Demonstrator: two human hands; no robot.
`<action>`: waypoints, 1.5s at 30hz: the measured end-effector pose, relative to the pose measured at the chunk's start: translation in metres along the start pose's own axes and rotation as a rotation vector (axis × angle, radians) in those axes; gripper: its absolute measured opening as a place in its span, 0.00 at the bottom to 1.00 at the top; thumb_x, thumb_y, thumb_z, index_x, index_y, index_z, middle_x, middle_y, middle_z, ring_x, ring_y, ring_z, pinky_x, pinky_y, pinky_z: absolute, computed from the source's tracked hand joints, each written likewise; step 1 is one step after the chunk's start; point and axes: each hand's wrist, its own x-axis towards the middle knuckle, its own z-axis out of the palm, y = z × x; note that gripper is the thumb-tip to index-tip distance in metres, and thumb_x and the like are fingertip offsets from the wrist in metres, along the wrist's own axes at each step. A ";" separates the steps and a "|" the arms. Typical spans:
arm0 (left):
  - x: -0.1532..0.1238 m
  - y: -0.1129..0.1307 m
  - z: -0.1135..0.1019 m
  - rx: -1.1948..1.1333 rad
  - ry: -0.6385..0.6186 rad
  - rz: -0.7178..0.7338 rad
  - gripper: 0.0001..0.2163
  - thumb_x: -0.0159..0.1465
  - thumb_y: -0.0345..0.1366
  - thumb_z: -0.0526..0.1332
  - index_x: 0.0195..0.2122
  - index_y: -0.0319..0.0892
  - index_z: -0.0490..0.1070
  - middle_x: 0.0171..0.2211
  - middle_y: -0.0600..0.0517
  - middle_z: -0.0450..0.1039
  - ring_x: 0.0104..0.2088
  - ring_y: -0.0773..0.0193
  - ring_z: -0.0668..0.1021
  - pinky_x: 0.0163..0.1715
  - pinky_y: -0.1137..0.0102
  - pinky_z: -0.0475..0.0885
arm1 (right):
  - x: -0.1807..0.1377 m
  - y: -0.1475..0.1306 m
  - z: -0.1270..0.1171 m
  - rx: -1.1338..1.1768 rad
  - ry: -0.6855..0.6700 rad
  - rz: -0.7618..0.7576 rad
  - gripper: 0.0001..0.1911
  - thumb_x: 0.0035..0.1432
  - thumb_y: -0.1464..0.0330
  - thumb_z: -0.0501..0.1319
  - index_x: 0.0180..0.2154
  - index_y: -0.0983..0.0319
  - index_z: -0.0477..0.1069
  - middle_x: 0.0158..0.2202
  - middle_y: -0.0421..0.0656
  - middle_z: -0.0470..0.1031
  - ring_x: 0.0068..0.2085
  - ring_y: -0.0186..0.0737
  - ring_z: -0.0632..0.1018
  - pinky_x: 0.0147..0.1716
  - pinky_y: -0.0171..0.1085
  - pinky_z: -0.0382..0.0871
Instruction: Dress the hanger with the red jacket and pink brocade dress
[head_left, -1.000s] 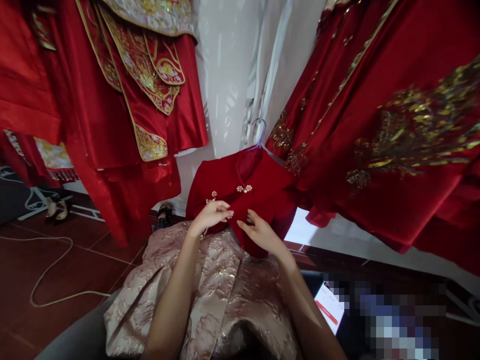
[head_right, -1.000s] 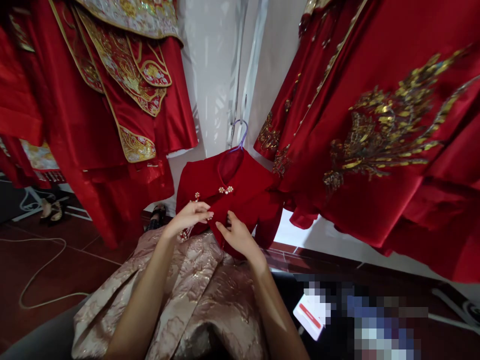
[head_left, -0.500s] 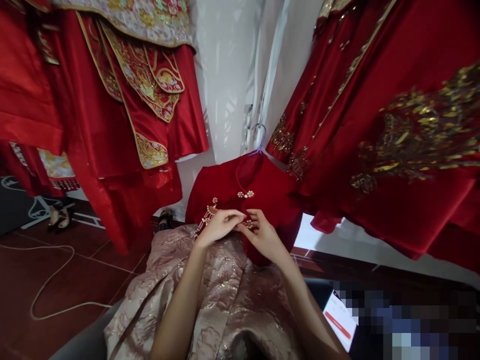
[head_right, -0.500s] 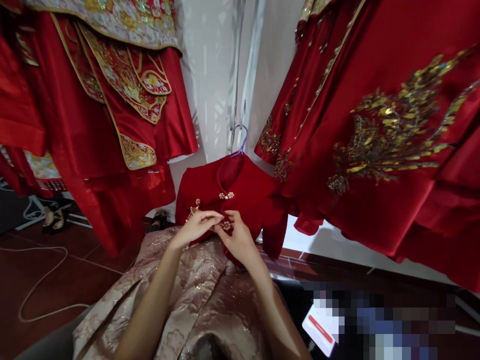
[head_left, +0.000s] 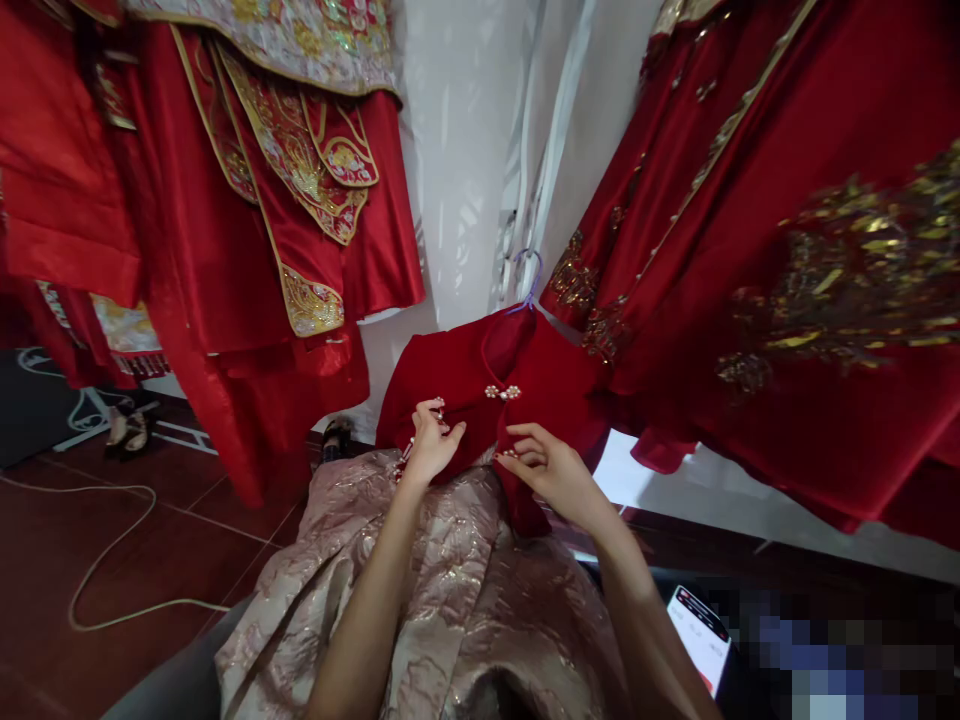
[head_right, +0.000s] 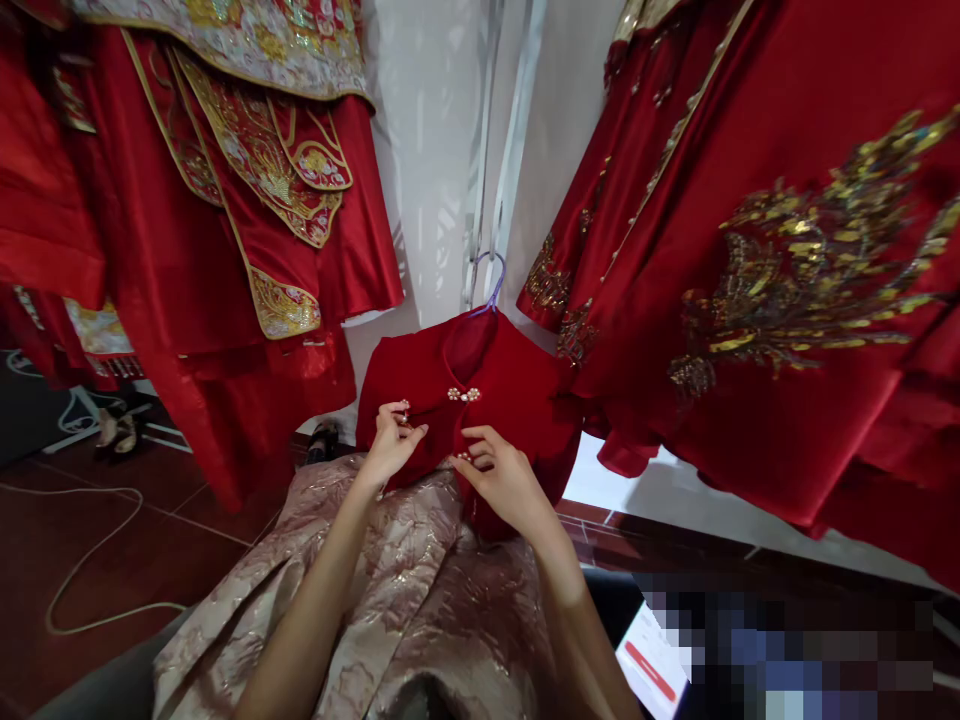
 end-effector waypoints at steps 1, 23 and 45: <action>-0.001 -0.001 0.001 0.001 -0.004 0.020 0.19 0.53 0.36 0.64 0.43 0.42 0.59 0.44 0.47 0.61 0.36 0.67 0.71 0.37 0.68 0.72 | 0.000 -0.001 0.002 0.030 -0.021 0.006 0.20 0.51 0.60 0.63 0.45 0.61 0.65 0.31 0.41 0.74 0.30 0.34 0.76 0.30 0.34 0.70; 0.006 0.008 -0.019 0.019 -0.054 0.077 0.08 0.61 0.36 0.57 0.38 0.42 0.74 0.38 0.49 0.78 0.37 0.64 0.79 0.39 0.71 0.73 | 0.076 0.009 0.062 0.420 0.058 0.062 0.24 0.42 0.58 0.66 0.39 0.61 0.64 0.34 0.40 0.70 0.26 0.32 0.74 0.17 0.32 0.74; 0.006 0.001 -0.015 0.037 -0.103 0.070 0.11 0.60 0.29 0.55 0.43 0.40 0.73 0.43 0.47 0.76 0.44 0.63 0.78 0.45 0.69 0.74 | 0.072 0.014 0.078 0.159 0.237 -0.055 0.14 0.51 0.58 0.59 0.37 0.60 0.67 0.35 0.43 0.74 0.28 0.36 0.77 0.18 0.33 0.73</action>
